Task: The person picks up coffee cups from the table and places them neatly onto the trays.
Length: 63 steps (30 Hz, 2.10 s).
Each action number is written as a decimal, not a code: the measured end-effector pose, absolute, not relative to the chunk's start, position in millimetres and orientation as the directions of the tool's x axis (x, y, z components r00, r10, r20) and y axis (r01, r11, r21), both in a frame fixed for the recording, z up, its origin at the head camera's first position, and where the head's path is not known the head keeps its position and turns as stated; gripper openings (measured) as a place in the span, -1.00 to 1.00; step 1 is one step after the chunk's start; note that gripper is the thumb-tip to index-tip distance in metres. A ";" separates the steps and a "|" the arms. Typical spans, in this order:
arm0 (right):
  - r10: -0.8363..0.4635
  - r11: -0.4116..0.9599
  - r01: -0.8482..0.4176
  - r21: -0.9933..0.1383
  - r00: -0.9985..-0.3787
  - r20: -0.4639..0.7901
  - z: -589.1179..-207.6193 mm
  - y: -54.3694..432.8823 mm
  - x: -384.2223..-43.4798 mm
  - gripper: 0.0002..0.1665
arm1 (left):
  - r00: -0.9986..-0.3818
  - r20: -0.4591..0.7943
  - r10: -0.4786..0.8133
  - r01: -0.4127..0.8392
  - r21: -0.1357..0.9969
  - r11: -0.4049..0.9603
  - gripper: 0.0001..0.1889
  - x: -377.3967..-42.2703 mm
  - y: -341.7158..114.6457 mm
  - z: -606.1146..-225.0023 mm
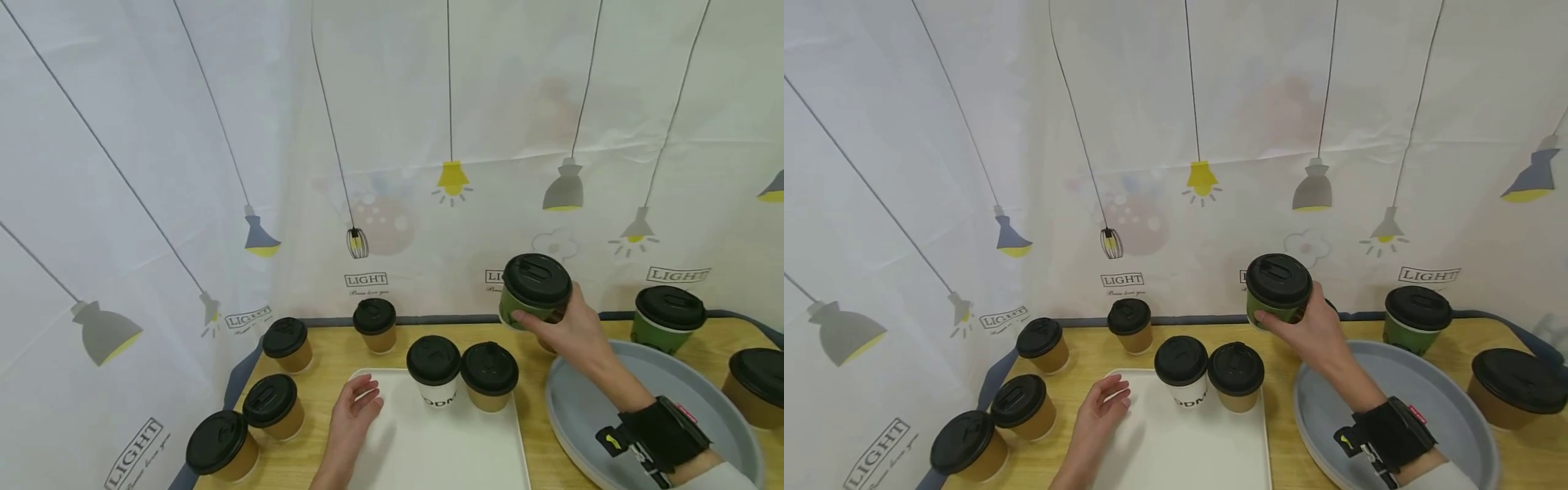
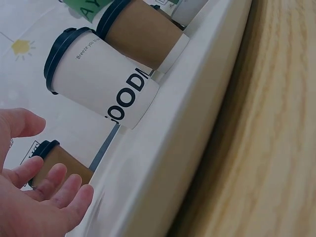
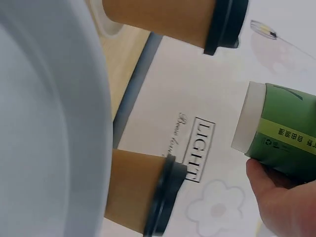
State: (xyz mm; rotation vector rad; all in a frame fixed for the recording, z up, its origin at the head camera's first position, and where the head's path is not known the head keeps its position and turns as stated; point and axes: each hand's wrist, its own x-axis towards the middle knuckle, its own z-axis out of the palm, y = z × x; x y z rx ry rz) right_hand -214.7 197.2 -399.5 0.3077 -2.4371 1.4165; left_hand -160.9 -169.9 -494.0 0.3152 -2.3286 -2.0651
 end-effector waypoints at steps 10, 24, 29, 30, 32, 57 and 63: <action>-0.115 0.381 -0.473 -0.795 -0.877 0.467 -398.7 198.8 -192.2 -0.08 | -0.978 -0.132 -0.161 -0.150 0.983 0.107 -0.44 -160.9 -170.3 -495.2; -0.086 0.391 -0.413 -0.822 -0.906 0.414 -398.6 197.3 -145.6 -0.01 | -0.978 -0.141 -0.156 -0.158 0.982 0.105 -0.43 -160.3 -169.3 -496.7; -0.090 0.455 -0.343 -0.822 -0.936 0.340 -404.1 199.4 -135.8 -0.02 | -0.977 -0.147 -0.156 -0.164 0.981 0.105 -0.43 -160.4 -168.3 -498.4; -0.092 0.459 -0.338 -0.822 -0.938 0.334 -405.8 199.3 -134.5 -0.03 | -0.977 -0.147 -0.155 -0.164 0.981 0.104 -0.43 -160.4 -168.2 -498.9; -0.094 0.460 -0.332 -0.823 -0.940 0.327 -409.8 198.4 -131.6 -0.05 | -0.977 -0.145 -0.154 -0.162 0.982 0.100 -0.43 -160.2 -168.2 -499.9; -0.299 0.469 -0.204 -0.859 -0.952 0.063 -458.3 170.0 -109.9 0.01 | -0.987 -0.126 -0.103 -0.131 0.990 0.047 -0.42 -155.4 -170.9 -498.0; -0.368 0.460 -0.264 -0.848 -0.926 0.089 -470.7 165.2 -110.7 0.05 | -0.987 -0.125 -0.101 -0.130 0.990 0.050 -0.43 -155.6 -171.1 -497.9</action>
